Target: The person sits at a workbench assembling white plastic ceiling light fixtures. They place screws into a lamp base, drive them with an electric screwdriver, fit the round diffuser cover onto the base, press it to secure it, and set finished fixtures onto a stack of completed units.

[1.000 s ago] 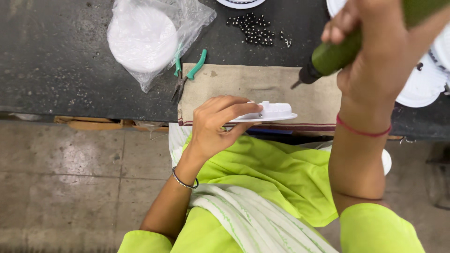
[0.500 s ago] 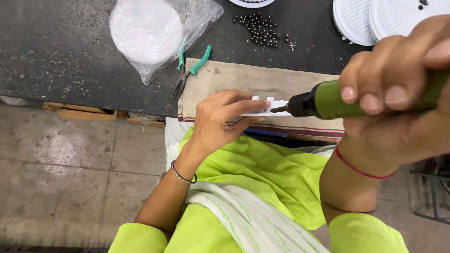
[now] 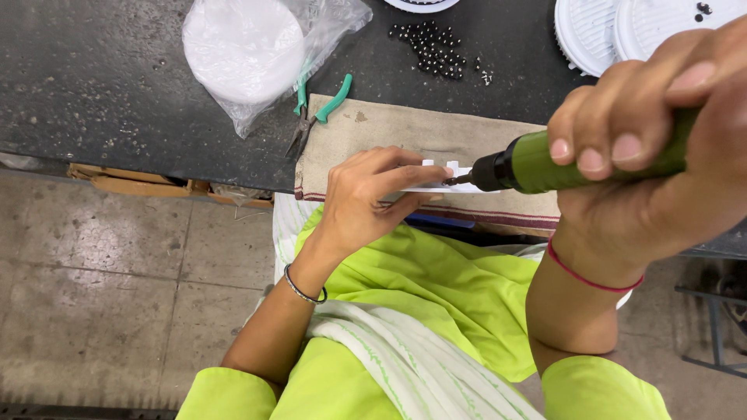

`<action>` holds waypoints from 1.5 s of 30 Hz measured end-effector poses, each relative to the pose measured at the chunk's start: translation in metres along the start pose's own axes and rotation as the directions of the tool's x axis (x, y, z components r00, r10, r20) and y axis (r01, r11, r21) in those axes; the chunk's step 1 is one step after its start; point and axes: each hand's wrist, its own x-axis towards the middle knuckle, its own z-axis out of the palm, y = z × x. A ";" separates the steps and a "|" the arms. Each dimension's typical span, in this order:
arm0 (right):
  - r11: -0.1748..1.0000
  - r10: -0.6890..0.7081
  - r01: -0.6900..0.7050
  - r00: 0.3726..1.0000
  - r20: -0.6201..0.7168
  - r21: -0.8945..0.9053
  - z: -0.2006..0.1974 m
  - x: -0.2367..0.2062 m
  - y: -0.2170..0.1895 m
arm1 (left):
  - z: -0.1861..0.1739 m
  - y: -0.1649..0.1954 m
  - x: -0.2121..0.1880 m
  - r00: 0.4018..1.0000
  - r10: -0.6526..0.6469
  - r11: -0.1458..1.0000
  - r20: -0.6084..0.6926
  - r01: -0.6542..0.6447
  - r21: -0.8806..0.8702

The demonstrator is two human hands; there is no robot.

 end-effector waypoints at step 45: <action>1.000 -0.004 0.004 1.000 -0.006 -0.024 0.014 -0.007 -0.006 | 0.008 0.011 0.006 1.000 -0.011 1.000 0.011 0.011 0.002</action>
